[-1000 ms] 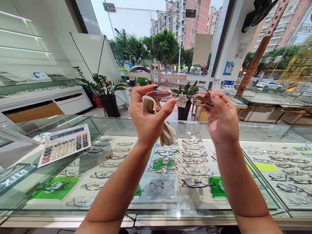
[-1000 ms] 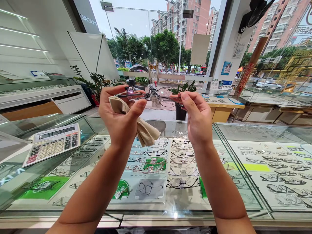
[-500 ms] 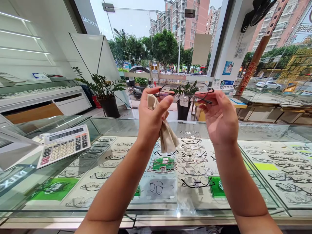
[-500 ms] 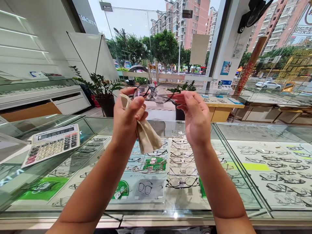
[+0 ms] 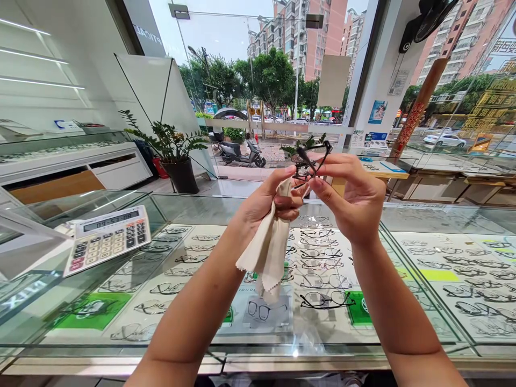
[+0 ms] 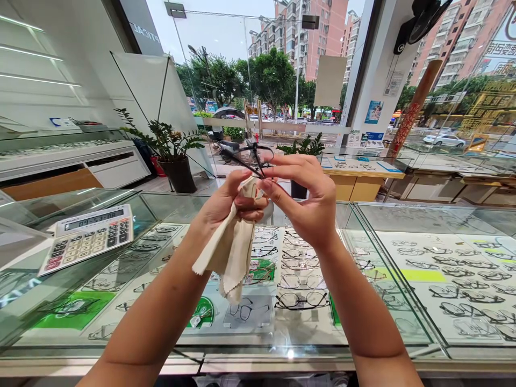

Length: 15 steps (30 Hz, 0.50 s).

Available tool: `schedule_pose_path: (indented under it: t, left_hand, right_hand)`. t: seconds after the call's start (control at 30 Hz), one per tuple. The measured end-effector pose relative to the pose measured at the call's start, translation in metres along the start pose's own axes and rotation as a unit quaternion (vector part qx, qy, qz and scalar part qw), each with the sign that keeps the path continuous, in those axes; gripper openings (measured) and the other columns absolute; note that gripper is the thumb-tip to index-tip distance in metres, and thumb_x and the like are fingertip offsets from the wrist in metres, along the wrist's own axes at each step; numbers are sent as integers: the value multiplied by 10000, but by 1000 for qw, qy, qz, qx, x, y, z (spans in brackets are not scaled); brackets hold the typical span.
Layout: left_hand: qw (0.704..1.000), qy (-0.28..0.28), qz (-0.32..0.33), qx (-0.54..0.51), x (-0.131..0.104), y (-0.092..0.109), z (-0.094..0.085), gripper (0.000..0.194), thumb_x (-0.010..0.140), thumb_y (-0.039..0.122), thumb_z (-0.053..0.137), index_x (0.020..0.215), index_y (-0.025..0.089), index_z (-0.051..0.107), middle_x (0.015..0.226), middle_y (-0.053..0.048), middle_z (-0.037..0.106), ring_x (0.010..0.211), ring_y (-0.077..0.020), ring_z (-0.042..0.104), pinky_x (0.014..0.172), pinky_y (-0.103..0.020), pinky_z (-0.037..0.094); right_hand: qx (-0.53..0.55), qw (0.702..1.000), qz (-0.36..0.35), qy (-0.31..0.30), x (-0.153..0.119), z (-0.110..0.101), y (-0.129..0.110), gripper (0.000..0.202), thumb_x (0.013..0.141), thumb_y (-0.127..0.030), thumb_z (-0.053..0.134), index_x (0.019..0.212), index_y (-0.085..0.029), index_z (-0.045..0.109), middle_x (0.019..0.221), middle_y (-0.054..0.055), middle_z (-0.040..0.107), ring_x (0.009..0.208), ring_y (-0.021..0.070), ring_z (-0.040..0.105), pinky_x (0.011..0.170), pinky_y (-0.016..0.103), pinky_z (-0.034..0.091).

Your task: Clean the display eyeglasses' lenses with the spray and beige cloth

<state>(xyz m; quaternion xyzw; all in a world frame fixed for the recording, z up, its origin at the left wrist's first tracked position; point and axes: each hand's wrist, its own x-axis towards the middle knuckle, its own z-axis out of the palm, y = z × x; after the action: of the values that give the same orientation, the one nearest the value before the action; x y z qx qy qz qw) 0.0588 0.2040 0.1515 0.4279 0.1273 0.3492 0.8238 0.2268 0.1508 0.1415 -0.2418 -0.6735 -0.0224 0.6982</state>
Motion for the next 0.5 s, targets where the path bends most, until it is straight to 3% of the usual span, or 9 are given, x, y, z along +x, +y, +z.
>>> schedule_pose_path:
  t: [0.2, 0.5]
  left_hand:
    - [999, -11, -38, -5, -1, -2, -2, 260, 899, 372, 850, 927, 166, 694, 574, 78, 493, 386, -12, 319, 376, -92, 303]
    - [998, -38, -42, 35, 0, -3, -3, 422, 746, 413, 973, 855, 145, 665, 696, 43, 588, 417, 29, 250, 381, -98, 229]
  right_hand:
    - [-13, 999, -21, 28, -1, 1, 3, 39, 912, -356, 862, 949, -361, 852, 1030, 3, 864, 1065, 291, 777, 1046, 566, 613]
    - [7, 999, -26, 38, -3, 1, -2, 75, 944, -298, 833, 989, -357, 831, 1053, -1, 853, 1082, 266, 778, 1065, 528, 605]
